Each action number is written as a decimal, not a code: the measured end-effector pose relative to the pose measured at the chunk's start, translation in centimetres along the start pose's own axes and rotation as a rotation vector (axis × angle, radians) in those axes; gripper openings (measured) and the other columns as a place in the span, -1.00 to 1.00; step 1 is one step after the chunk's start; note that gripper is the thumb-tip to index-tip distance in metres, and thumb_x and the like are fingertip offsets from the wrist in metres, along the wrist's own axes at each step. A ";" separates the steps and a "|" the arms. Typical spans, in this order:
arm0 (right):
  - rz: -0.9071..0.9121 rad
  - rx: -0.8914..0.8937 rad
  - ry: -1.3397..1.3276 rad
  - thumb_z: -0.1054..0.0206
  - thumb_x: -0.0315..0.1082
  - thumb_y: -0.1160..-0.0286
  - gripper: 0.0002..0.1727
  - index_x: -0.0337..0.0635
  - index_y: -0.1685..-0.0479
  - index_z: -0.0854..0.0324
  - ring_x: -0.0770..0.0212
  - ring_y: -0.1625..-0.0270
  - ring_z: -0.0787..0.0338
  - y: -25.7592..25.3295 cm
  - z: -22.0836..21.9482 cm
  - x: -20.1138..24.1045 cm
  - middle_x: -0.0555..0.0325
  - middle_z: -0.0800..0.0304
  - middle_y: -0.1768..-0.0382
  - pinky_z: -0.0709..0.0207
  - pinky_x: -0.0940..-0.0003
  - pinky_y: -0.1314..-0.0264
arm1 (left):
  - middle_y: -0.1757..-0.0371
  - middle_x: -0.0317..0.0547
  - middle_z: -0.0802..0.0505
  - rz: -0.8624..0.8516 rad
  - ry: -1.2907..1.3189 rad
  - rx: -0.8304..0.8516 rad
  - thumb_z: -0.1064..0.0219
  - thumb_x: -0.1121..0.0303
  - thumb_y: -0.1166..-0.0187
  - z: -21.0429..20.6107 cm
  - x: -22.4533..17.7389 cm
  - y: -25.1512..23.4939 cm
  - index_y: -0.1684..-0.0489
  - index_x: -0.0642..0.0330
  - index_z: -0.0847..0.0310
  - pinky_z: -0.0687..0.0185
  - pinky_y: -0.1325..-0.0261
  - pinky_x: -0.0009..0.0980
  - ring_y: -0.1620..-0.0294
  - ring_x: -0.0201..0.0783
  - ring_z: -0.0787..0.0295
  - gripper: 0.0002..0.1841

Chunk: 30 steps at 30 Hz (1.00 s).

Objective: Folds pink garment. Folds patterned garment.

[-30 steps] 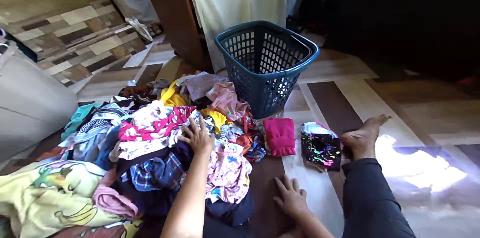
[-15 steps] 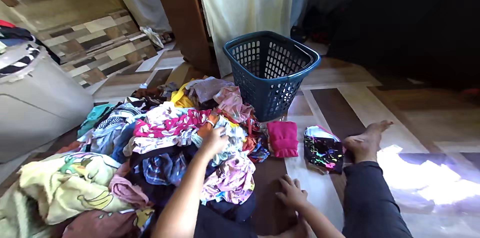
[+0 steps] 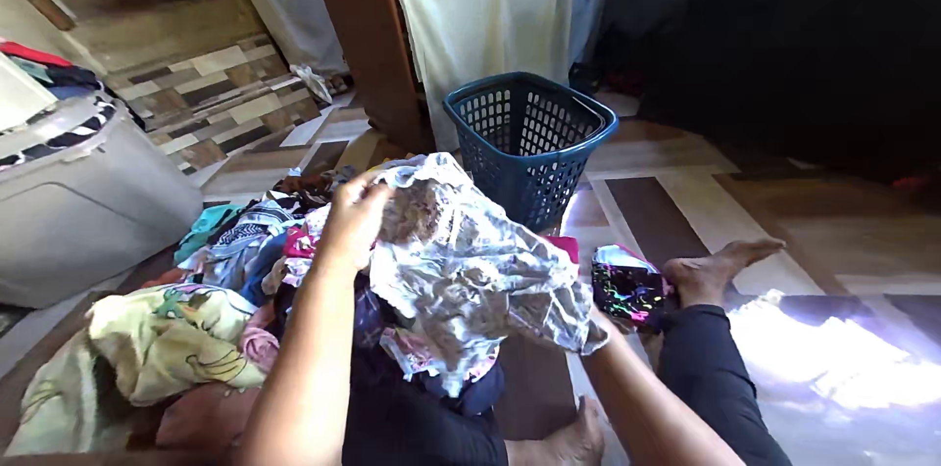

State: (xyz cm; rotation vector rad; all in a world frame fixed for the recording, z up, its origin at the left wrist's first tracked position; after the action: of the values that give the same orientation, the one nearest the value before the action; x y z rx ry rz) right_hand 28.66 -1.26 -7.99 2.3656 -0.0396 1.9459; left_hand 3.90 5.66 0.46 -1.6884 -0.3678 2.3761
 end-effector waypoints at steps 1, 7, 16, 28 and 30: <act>0.068 -0.018 0.009 0.02 -0.60 -0.74 -0.74 -0.52 -0.15 -0.55 0.58 0.14 -0.68 -1.1 1.5 -1.5 0.10 -0.76 0.17 -0.58 0.66 -0.06 | 0.02 -0.22 -0.80 -0.001 0.012 -0.030 -0.10 0.43 -0.77 0.9 0.3 -0.3 -0.14 0.30 -0.68 -0.60 -0.18 -0.42 0.01 -0.52 -0.68 -0.75; 0.413 0.000 0.254 -0.17 -0.72 -0.40 -0.78 -0.38 0.11 -0.66 0.65 0.21 -0.70 -3.5 4.2 -2.6 0.32 -0.76 0.28 -0.63 0.64 0.01 | 0.13 -0.31 -0.82 -0.057 0.027 -0.051 -0.07 0.55 -0.73 2.7 1.5 -0.1 -0.04 0.29 -0.69 -0.65 -0.09 -0.53 0.10 -0.60 -0.72 -0.76; 0.145 0.155 0.562 -0.21 -0.45 -0.60 -0.47 -0.38 -0.56 -0.37 0.04 -0.13 -0.77 -2.2 0.2 -0.5 -0.22 -0.69 -0.22 -0.67 0.08 -0.17 | 0.23 0.11 -0.88 -0.326 -0.447 -0.034 -0.21 0.49 -0.62 0.7 -0.7 2.5 0.09 0.36 -0.80 -0.70 0.07 -0.04 0.22 -0.10 -0.83 -0.79; -0.019 -0.045 -0.020 0.02 -0.44 -0.83 -0.73 -0.25 -0.31 -0.48 0.43 0.33 -0.76 0.3 -3.0 0.5 0.24 -0.74 0.31 -0.71 0.45 0.25 | 0.34 -0.01 -0.88 -0.419 -0.604 0.169 -0.35 0.43 -0.54 -0.2 -3.8 3.7 0.21 0.19 -0.85 -0.66 0.25 0.05 0.34 -0.06 -0.81 -0.87; -0.078 -0.056 -0.068 0.01 -0.40 -0.84 -0.77 -0.21 -0.16 -0.55 0.47 0.36 -0.76 0.3 -1.5 2.1 0.29 -0.74 0.39 -0.70 0.51 0.23 | 0.31 0.02 -0.88 -0.368 -0.608 0.138 -0.36 0.40 -0.53 0.1 -2.5 2.1 0.21 0.21 -0.85 -0.64 0.16 0.10 0.26 -0.01 -0.82 -0.86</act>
State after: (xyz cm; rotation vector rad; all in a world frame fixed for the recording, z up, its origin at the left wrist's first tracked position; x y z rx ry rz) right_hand 27.60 -1.43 -5.62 2.3599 -0.0058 1.8051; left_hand 4.54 2.90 2.06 -0.7276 -0.5335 2.4960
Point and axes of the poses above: each hand's wrist, its own y-axis away from the middle knuckle, its own z-axis out of the back of the hand, x = y × z, the point moved 1 cm from there along -y, towards the middle knuckle
